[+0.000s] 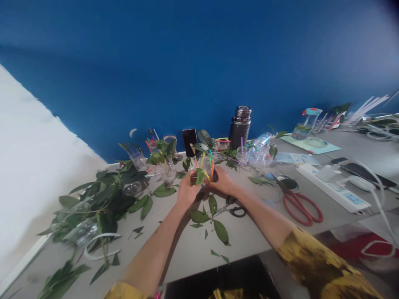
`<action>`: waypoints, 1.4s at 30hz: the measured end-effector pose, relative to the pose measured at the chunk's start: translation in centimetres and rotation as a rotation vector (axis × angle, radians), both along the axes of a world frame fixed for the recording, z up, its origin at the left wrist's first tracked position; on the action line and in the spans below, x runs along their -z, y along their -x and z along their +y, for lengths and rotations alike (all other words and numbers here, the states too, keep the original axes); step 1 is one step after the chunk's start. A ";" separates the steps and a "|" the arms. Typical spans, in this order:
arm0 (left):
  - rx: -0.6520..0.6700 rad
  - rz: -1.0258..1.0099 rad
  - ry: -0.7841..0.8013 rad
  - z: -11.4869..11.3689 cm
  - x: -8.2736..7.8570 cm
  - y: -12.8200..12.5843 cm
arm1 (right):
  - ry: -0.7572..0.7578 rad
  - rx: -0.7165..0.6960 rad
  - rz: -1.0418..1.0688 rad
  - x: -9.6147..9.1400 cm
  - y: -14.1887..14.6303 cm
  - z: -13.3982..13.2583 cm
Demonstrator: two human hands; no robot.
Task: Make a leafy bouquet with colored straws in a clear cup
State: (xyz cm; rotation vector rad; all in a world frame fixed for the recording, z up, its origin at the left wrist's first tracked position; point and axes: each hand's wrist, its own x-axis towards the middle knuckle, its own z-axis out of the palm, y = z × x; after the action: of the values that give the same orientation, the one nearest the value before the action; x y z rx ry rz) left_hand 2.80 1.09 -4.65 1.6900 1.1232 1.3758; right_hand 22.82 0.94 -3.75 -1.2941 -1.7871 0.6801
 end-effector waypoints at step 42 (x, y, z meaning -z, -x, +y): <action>0.205 -0.004 0.320 -0.2 -3.4 1.3 | 0.089 -0.318 0.222 -1.8 -1.7 -0.5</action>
State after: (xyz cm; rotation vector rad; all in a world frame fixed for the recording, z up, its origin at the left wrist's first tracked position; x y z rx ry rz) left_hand 1.48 0.92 -1.29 1.5212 1.0706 1.0128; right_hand 24.52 0.41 -1.98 -0.9542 -1.8100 1.0476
